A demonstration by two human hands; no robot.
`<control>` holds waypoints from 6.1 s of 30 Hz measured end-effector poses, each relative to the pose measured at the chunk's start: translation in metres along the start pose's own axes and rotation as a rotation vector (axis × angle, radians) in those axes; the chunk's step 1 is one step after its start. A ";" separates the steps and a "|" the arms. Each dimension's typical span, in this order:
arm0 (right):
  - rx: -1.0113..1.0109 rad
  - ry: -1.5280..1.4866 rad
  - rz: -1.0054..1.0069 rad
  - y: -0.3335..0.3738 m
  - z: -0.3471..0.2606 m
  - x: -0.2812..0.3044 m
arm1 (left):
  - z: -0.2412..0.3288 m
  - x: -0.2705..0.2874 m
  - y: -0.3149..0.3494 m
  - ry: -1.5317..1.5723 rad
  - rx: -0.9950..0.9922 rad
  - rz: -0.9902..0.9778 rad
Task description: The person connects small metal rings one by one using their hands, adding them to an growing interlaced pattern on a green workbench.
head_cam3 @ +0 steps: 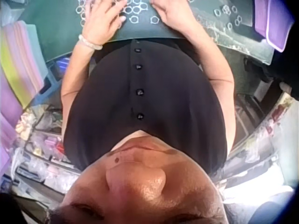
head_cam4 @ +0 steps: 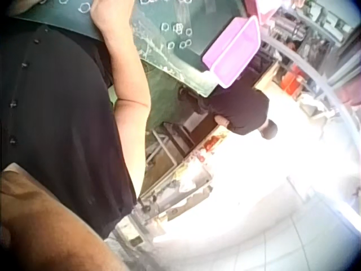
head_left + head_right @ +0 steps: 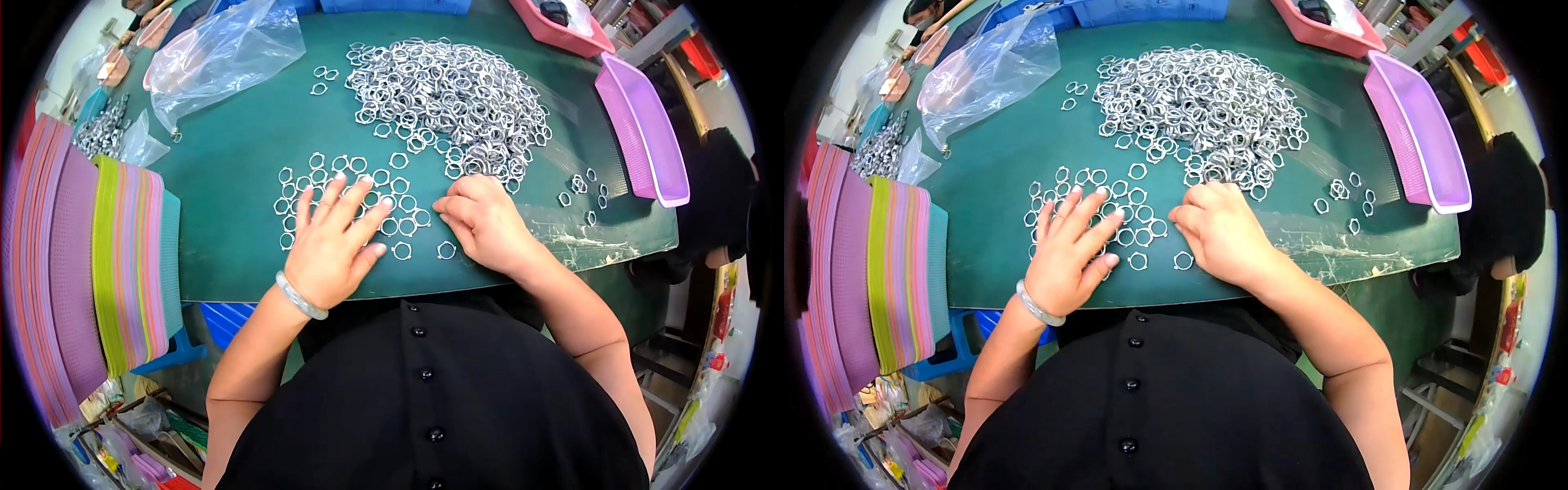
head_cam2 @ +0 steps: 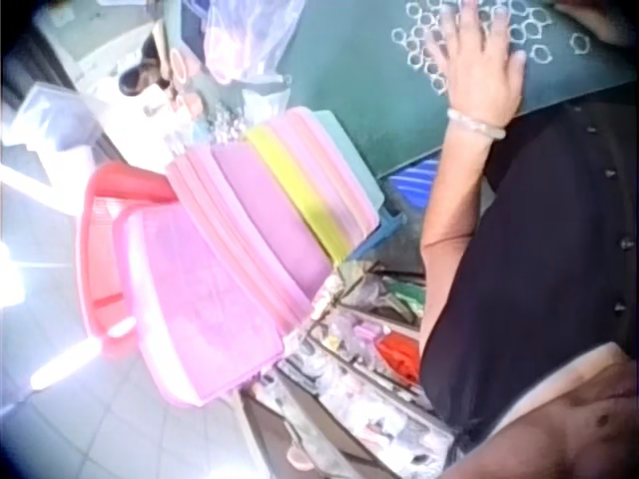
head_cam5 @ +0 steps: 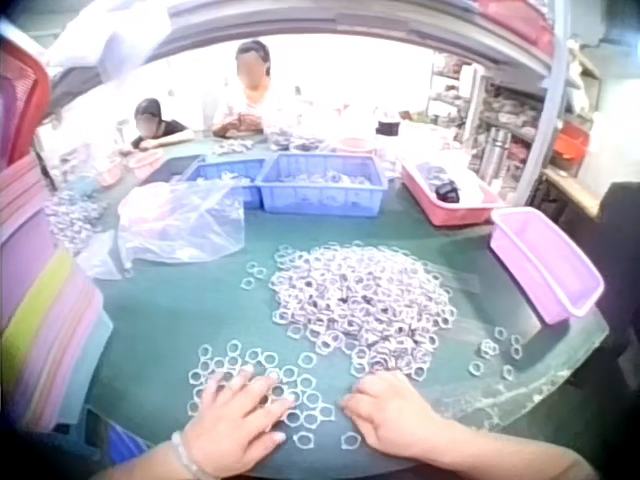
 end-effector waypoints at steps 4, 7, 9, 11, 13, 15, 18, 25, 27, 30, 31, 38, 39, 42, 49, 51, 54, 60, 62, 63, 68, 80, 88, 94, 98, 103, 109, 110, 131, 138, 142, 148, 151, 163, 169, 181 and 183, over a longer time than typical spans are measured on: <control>0.032 -0.023 0.028 0.005 -0.006 -0.003 | 0.009 -0.014 -0.001 -0.011 -0.046 -0.083; 0.015 -0.003 -0.004 0.006 -0.008 -0.004 | 0.007 -0.015 0.000 -0.003 -0.033 -0.075; 0.017 0.002 -0.022 0.006 -0.009 -0.006 | 0.008 -0.014 0.001 0.004 -0.029 -0.066; 0.008 -0.023 -0.012 0.007 -0.007 -0.005 | 0.008 -0.011 0.000 0.013 -0.029 -0.057; -0.016 -0.021 0.001 0.008 -0.005 -0.005 | 0.010 -0.009 -0.001 0.025 -0.040 -0.048; -0.040 -0.019 0.013 0.009 -0.003 -0.005 | 0.009 -0.009 -0.001 0.036 -0.043 -0.036; -0.082 -0.027 0.024 0.010 0.001 -0.006 | 0.011 -0.010 -0.005 0.068 -0.040 0.002; -0.128 0.022 -0.002 0.004 -0.006 -0.008 | 0.014 -0.017 -0.012 -0.024 -0.025 -0.018; -0.144 0.030 -0.029 0.004 -0.006 -0.009 | 0.014 -0.016 -0.013 -0.013 -0.023 -0.018; -0.147 0.020 -0.028 0.004 -0.004 -0.011 | 0.014 -0.015 -0.013 0.003 -0.026 -0.016; -0.126 0.012 -0.016 0.004 -0.004 -0.010 | 0.014 -0.014 -0.013 0.008 -0.034 -0.011; -0.133 -0.055 -0.058 0.014 0.004 0.000 | 0.016 -0.012 -0.013 0.033 -0.069 -0.009; -0.127 -0.043 -0.033 0.015 0.005 0.004 | 0.014 -0.012 -0.014 0.046 -0.037 0.002; -0.172 0.049 0.063 0.018 0.017 0.012 | 0.010 -0.012 -0.017 0.057 0.001 0.028; -0.127 0.281 0.043 0.013 0.014 0.011 | 0.013 -0.013 -0.021 -0.009 -0.069 -0.031; -0.110 0.219 0.027 0.015 0.015 0.011 | 0.010 -0.012 -0.026 0.006 -0.074 -0.022; -0.112 0.139 0.017 0.016 0.017 0.011 | 0.004 -0.010 -0.040 0.018 -0.017 0.019; -0.141 0.195 0.086 0.012 0.020 0.014 | -0.005 -0.020 -0.058 -0.095 0.031 -0.036; -0.124 0.343 0.086 0.011 0.018 0.013 | -0.004 -0.020 -0.055 -0.115 0.006 -0.061; -0.104 0.488 0.086 0.011 0.017 0.013 | -0.002 -0.017 -0.053 -0.106 -0.016 -0.018; -0.061 0.428 -0.029 0.012 0.016 0.010 | 0.003 -0.013 -0.046 -0.105 -0.057 -0.018; -0.039 0.159 0.093 0.021 0.021 0.024 | 0.015 -0.023 -0.056 -0.063 -0.093 -0.031; -0.073 0.103 0.064 0.025 0.025 0.024 | 0.019 -0.017 -0.060 0.033 -0.121 -0.005; -0.068 0.141 0.066 0.021 0.020 0.019 | 0.022 -0.020 -0.084 0.055 -0.187 0.119; -0.054 0.232 0.052 0.016 0.014 0.012 | 0.019 -0.019 -0.084 0.052 -0.190 0.130; -0.064 0.230 0.018 0.014 0.014 0.015 | 0.015 -0.015 -0.079 0.034 -0.198 0.109; -0.056 0.115 0.111 0.016 0.015 0.020 | 0.011 -0.013 -0.077 0.083 -0.162 0.165; -0.057 0.114 0.111 0.016 0.016 0.019 | 0.013 -0.014 -0.078 0.083 -0.162 0.165; -0.073 0.044 0.180 0.025 0.020 0.023 | 0.001 -0.031 -0.097 0.346 0.117 0.016; -0.093 0.029 0.192 0.030 0.023 0.023 | -0.002 -0.025 -0.081 0.778 0.047 0.181; -0.100 0.024 0.190 0.032 0.024 0.023 | -0.002 -0.021 -0.075 0.875 -0.108 0.225; -0.094 0.035 0.179 0.033 0.024 0.023 | -0.003 -0.020 -0.071 0.957 -0.063 0.249; -0.072 0.023 0.207 0.033 0.019 0.026 | 0.008 -0.012 -0.070 0.826 -0.131 0.246; -0.145 -0.478 0.258 0.018 0.010 0.023 | 0.018 -0.031 -0.063 1.065 0.118 0.110; -0.361 -0.781 0.163 0.022 0.017 0.009 | 0.016 -0.041 -0.058 1.253 0.292 0.083; -0.553 -1.217 0.092 0.029 0.025 -0.009 | 0.018 -0.041 -0.055 1.332 0.343 -0.003; -0.542 -1.251 0.103 0.027 0.022 -0.007 | 0.017 -0.042 -0.055 1.319 0.333 -0.004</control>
Point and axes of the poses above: each hand's wrist, its own y-axis away from the middle knuckle, its own x-axis out of the back of the hand, z = x × y, the point moved 7 cm from there along -y, towards the middle knuckle, and after that the axes turned 3 degrees about y, right-handed, at the moved point
